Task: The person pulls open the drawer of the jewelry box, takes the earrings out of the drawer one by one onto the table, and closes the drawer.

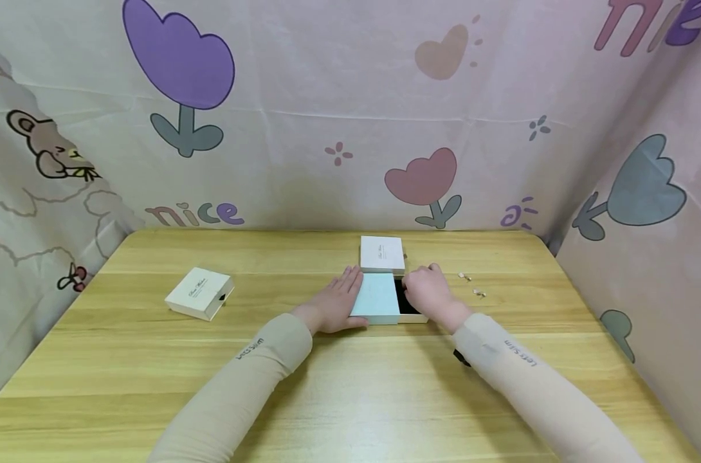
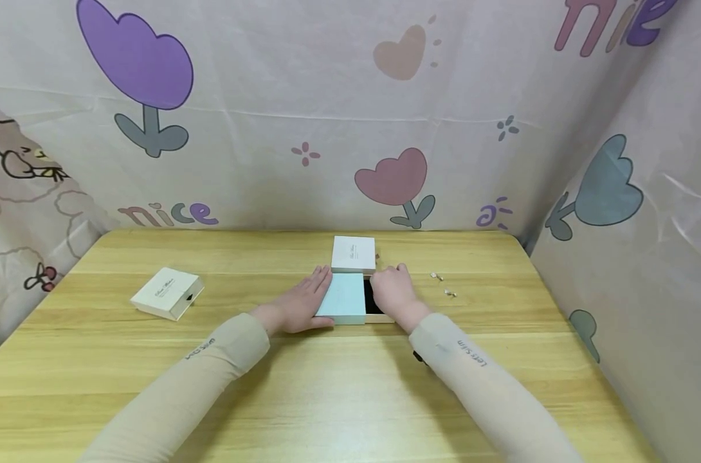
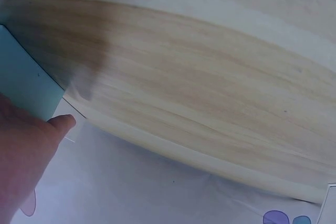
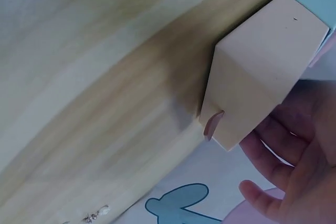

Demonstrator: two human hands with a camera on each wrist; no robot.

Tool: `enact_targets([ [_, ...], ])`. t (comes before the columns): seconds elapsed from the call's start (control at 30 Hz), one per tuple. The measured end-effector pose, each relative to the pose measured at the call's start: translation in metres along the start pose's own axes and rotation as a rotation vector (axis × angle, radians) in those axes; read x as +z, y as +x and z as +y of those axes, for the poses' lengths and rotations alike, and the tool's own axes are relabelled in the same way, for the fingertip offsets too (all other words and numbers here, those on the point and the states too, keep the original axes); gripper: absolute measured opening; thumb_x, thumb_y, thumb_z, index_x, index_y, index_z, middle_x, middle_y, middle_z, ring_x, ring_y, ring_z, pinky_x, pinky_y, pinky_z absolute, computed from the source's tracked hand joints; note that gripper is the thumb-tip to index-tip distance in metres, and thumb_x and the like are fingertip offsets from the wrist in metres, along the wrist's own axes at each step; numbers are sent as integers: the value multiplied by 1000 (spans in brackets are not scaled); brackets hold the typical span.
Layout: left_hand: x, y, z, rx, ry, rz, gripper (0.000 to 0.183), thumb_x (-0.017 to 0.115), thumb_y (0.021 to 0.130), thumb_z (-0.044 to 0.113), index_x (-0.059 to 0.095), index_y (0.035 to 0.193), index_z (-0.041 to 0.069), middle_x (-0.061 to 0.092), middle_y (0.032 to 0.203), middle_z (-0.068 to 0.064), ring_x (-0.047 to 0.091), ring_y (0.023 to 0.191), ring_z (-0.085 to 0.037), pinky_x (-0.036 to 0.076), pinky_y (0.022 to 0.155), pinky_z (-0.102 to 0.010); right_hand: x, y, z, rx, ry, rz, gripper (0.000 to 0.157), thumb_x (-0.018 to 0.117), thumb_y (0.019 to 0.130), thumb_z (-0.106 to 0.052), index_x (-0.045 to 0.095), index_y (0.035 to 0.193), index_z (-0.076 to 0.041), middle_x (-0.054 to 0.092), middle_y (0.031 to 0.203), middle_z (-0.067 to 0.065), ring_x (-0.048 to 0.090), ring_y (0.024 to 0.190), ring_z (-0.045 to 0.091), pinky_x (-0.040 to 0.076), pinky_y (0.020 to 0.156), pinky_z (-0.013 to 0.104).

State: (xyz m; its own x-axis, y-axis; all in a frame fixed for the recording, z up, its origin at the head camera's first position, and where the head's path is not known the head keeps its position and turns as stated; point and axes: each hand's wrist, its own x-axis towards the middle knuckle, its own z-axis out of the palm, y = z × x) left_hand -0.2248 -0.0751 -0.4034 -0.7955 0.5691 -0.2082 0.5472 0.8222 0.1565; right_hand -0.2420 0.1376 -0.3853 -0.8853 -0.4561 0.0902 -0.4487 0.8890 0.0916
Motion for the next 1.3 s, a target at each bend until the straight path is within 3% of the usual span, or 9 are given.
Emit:
enact_targets([
  [0.27, 0, 0, 0, -2, -8, -8, 95, 45, 90, 59, 1, 149, -1, -5, 158, -16, -5, 146, -28, 14, 118, -44, 3, 1, 0, 7, -9, 24, 21, 57, 80, 1, 65, 64, -10, 66, 64, 3, 57, 62, 18, 45, 72, 39],
  [0.47, -2, 0, 0, 8, -20, 0, 96, 46, 90, 59, 0, 149, -1, -6, 157, -17, -5, 146, -29, 14, 118, -44, -6, -5, 10, 9, 156, 120, 13, 61, 73, 1, 70, 69, -7, 70, 70, 4, 61, 68, 22, 47, 74, 43],
  [0.6, -3, 0, 0, 7, -21, 6, 96, 47, 90, 58, 1, 149, -2, -5, 158, -17, -5, 146, -30, 15, 117, -44, -18, -7, 28, 95, 282, 137, 11, 62, 78, -2, 73, 80, -4, 72, 80, 8, 64, 78, 27, 46, 83, 47],
  [0.83, -2, 1, -1, 5, -20, -4, 96, 47, 90, 58, 2, 149, -2, -5, 157, -18, -4, 146, -31, 15, 117, -45, -11, -5, 67, 248, 334, 41, 17, 56, 85, -5, 71, 92, -1, 71, 95, 16, 65, 92, 35, 48, 85, 49],
  [1.13, -3, -2, 2, 1, -3, 3, 96, 47, 89, 59, 4, 149, -2, -1, 158, -18, -1, 146, -31, 17, 117, -44, 11, 2, 89, 273, 265, -85, 19, 53, 82, -4, 71, 89, -2, 70, 100, 16, 64, 92, 34, 50, 80, 50],
  [1.3, -1, -1, 2, -6, -7, 5, 95, 47, 90, 58, 3, 149, -1, -2, 158, -17, -2, 146, -29, 17, 117, -43, 19, 1, 94, 292, 248, -112, 17, 55, 84, -5, 71, 90, -2, 70, 99, 17, 65, 90, 33, 51, 78, 49],
])
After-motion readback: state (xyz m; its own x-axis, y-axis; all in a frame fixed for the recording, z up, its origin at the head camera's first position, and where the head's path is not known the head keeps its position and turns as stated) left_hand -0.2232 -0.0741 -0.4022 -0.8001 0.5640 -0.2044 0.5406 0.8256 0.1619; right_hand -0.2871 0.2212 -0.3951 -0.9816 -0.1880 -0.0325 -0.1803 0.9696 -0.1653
